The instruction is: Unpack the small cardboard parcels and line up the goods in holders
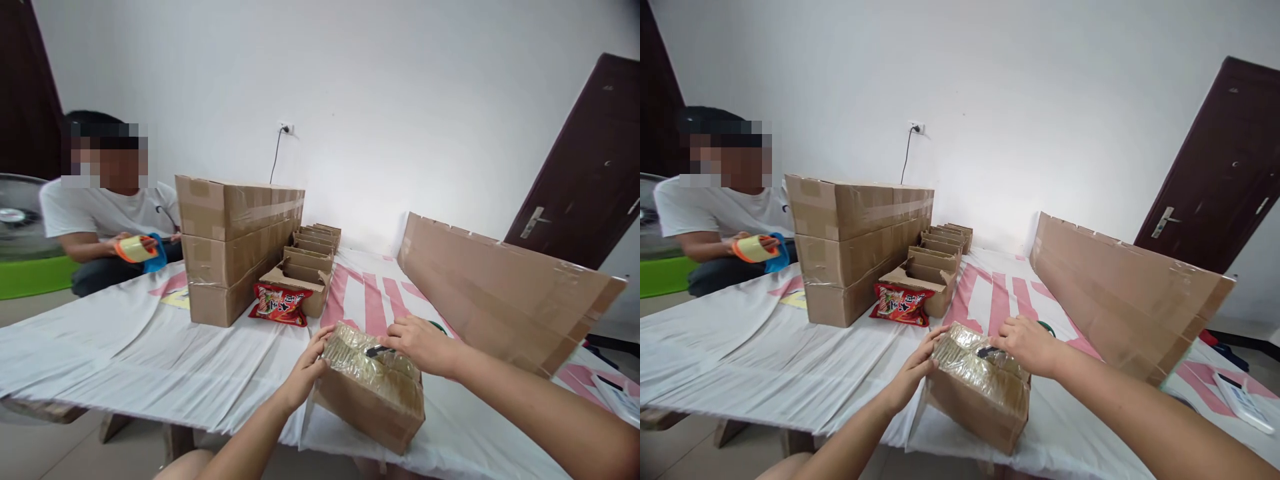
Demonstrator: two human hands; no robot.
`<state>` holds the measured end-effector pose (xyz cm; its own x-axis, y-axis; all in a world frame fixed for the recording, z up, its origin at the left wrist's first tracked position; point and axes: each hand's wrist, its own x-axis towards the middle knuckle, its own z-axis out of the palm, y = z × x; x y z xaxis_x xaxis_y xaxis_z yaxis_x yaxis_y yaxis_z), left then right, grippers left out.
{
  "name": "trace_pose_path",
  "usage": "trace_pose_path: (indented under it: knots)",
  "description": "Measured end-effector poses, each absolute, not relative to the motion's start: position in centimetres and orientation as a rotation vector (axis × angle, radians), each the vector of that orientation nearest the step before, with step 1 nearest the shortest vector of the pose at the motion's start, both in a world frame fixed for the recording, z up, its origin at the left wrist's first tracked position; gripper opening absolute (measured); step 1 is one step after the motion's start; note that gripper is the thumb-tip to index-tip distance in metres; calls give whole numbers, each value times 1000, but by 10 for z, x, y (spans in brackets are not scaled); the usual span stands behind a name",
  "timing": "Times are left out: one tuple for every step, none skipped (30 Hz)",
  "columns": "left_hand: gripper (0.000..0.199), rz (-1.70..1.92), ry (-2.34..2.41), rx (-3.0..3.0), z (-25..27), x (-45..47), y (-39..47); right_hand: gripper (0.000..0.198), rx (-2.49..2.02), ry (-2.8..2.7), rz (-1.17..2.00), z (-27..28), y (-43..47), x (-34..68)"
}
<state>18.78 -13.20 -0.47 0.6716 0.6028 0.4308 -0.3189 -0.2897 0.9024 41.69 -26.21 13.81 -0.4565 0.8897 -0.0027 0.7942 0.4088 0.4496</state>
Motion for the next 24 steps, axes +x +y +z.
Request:
trace_pose_path:
  knots:
    - [33,914,229,1639,-5,189,-133,30,1478,2418,582,138,-266,418]
    - [35,911,223,1646,-6,190,-133,29,1478,2410,592,137,-270,418]
    - [36,909,218,1651,-7,191,-133,29,1478,2399,606,137,-272,417]
    - [38,905,216,1655,-8,192,-133,29,1477,2386,620,136,-273,416]
    - [39,901,213,1659,-9,193,-132,30,1477,2372,635,136,-274,414]
    - [41,898,209,1664,-10,193,-132,30,1475,2361,649,135,-273,412]
    - [43,895,204,1671,-11,194,-131,31,1469,2355,665,133,-272,410]
    - [45,895,201,1682,-13,195,-130,30,1462,2352,682,132,-270,408]
    - [48,902,203,1700,-14,195,-129,29,1456,2353,698,130,-268,406]
    - [52,917,212,1728,-15,196,-129,26,1451,2359,711,127,-266,404]
    - [54,935,227,1767,-16,196,-129,24,1447,2368,721,125,-265,403]
    - [56,952,246,1813,-16,196,-129,22,1445,2380,728,122,-264,403]
    - [56,964,267,1858,-17,196,-129,21,1444,2394,731,120,-264,403]
    - [55,973,286,1895,-17,196,-129,20,1440,2407,729,119,-265,404]
    - [54,978,300,1923,-17,195,-130,21,1437,2416,724,118,-267,406]
    - [52,979,310,1941,-16,195,-130,22,1439,2417,717,119,-270,408]
    - [49,979,316,1951,-16,195,-131,24,1445,2412,709,119,-272,411]
    - [48,978,319,1958,-16,194,-131,26,1450,2403,698,121,-275,413]
    - [48,973,321,1964,-15,195,-132,27,1454,2392,687,122,-278,416]
    - [48,965,321,1967,-16,195,-132,28,1457,2380,682,124,-281,418]
    - [49,955,319,1965,-16,196,-133,28,1457,2372,681,125,-283,419]
    - [51,948,311,1957,-16,197,-133,28,1452,2365,685,125,-284,419]
    - [54,941,299,1946,-17,198,-133,29,1448,2357,696,125,-284,419]
    - [56,937,281,1934,-18,199,-132,28,1445,2350,713,123,-284,418]
